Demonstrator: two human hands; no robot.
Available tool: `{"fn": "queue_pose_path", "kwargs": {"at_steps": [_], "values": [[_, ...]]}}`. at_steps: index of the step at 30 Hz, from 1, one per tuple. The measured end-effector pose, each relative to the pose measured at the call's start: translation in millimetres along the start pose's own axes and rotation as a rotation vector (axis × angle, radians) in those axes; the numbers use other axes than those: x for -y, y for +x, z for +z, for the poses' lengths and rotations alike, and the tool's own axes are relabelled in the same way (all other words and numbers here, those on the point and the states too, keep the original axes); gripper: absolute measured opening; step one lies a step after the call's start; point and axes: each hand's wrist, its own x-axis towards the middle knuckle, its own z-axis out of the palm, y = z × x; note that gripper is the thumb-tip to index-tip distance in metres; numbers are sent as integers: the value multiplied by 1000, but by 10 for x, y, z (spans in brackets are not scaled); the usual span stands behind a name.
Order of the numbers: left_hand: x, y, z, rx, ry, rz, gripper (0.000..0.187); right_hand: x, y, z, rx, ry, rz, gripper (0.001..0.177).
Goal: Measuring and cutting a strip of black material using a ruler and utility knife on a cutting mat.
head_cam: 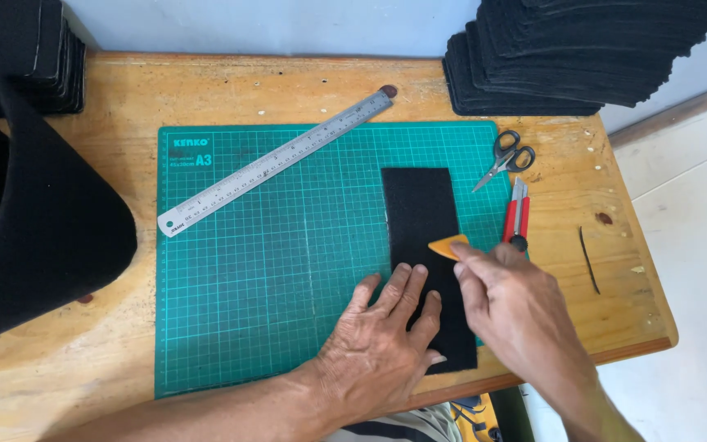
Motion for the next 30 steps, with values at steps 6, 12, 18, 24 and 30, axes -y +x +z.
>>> {"fn": "queue_pose_path", "kwargs": {"at_steps": [6, 12, 18, 24, 30], "values": [[30, 31, -43, 20, -10, 18, 70, -61, -98, 260, -116, 42, -79, 35], [68, 47, 23, 20, -13, 30, 67, -165, 533, 289, -38, 7, -86, 38], [93, 66, 44, 16, 15, 11, 66, -234, 1096, 388, -49, 38, -74, 39], [64, 42, 31, 19, 33, -4, 65, -121, 1339, 144, 60, 164, -12, 36], [91, 45, 55, 11, -28, -20, 66, 99, 427, -77, 52, -6, -145, 37]]}}
